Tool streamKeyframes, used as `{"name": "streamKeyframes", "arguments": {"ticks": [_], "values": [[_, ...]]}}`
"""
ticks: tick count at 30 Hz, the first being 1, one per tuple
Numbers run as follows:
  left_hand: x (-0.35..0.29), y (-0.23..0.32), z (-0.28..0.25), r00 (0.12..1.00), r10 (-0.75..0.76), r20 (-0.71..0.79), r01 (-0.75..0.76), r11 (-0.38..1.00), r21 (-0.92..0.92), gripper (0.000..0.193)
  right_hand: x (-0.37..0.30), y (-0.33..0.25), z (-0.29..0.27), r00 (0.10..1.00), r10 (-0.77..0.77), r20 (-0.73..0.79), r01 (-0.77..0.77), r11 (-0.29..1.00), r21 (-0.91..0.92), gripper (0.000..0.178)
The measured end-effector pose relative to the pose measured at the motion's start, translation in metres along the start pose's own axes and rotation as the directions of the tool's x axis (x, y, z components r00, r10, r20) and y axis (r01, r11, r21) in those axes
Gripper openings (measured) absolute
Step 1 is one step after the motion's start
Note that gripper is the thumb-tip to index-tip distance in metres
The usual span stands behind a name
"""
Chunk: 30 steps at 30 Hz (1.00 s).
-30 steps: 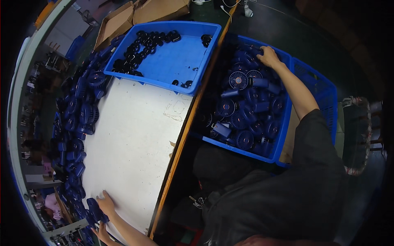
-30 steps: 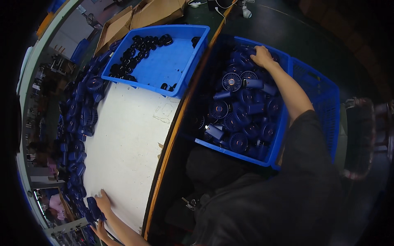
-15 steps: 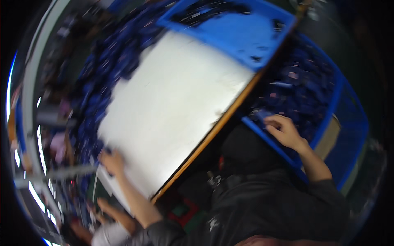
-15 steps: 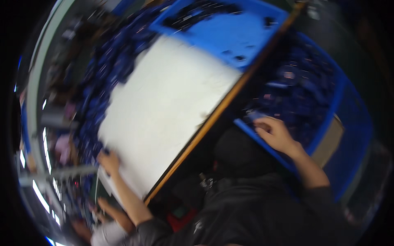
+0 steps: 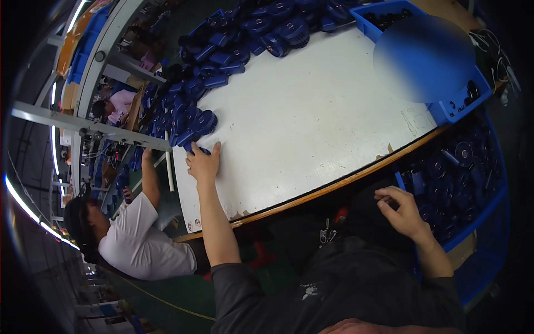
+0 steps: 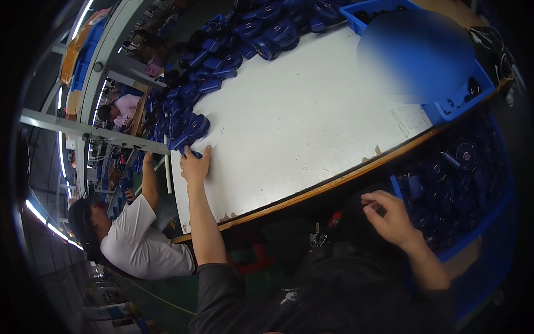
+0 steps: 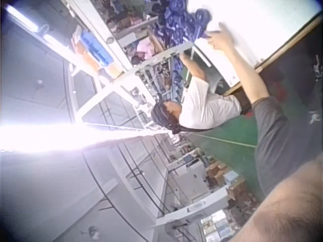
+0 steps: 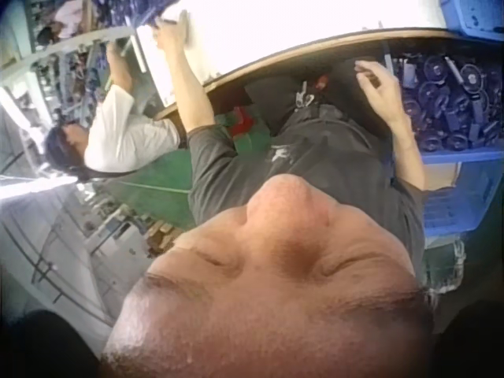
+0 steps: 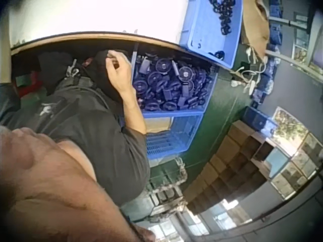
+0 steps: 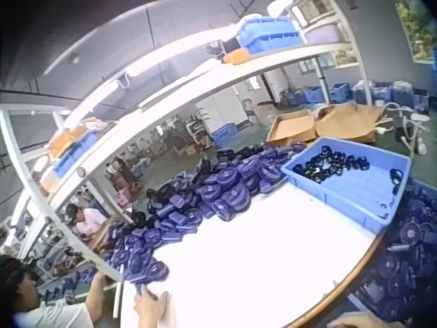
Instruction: Assembling small blue handheld fans by snapping plastic casing and blades together at a factory production line.
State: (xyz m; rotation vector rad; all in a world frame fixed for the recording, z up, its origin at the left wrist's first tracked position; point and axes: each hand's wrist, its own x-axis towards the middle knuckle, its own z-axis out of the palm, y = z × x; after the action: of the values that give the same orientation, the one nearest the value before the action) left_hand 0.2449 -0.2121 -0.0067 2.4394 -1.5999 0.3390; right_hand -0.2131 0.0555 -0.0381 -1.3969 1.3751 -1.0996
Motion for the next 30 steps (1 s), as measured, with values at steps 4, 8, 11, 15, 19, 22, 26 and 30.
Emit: {"name": "streamKeyframes", "arguments": {"ticks": [4,8,11,15,19,22,26,30], "values": [[-0.008,-0.011,-0.032,0.991,0.085,0.108,-0.081,0.996,-0.043,0.073,0.009,-0.017,0.016,0.996,-0.071,0.062,0.072,0.997,-0.015,0.024],[-0.094,0.032,-0.117,0.835,0.374,0.405,0.067,0.661,-0.748,0.062,0.025,-0.029,0.025,0.971,-0.238,0.001,0.236,0.963,-0.130,0.044],[-0.148,0.047,-0.131,0.562,0.744,0.361,0.351,0.181,-0.919,0.069,0.047,-0.058,0.042,0.872,-0.490,0.006,0.445,0.787,-0.427,0.065],[-0.202,0.064,-0.121,0.371,0.813,0.449,0.789,-0.021,-0.614,0.097,0.069,-0.050,0.049,0.779,-0.606,0.164,0.598,0.638,-0.485,0.068],[-0.215,0.077,-0.118,0.731,0.644,0.227,0.547,-0.354,-0.758,0.117,0.065,-0.061,0.045,0.802,-0.432,0.412,0.552,0.800,-0.237,0.064],[-0.221,0.073,-0.092,0.732,0.681,0.030,0.498,-0.503,-0.706,0.124,0.054,-0.067,0.053,0.780,-0.445,0.439,0.544,0.830,-0.124,0.056],[-0.224,0.081,-0.083,0.834,0.542,-0.101,0.288,-0.585,-0.758,0.116,0.049,-0.071,0.048,0.784,-0.457,0.419,0.519,0.854,-0.040,0.050],[-0.231,0.099,-0.095,0.840,0.538,0.061,0.381,-0.508,-0.773,0.065,0.049,-0.072,0.048,0.827,-0.257,0.501,0.328,0.943,-0.058,0.034]]}}
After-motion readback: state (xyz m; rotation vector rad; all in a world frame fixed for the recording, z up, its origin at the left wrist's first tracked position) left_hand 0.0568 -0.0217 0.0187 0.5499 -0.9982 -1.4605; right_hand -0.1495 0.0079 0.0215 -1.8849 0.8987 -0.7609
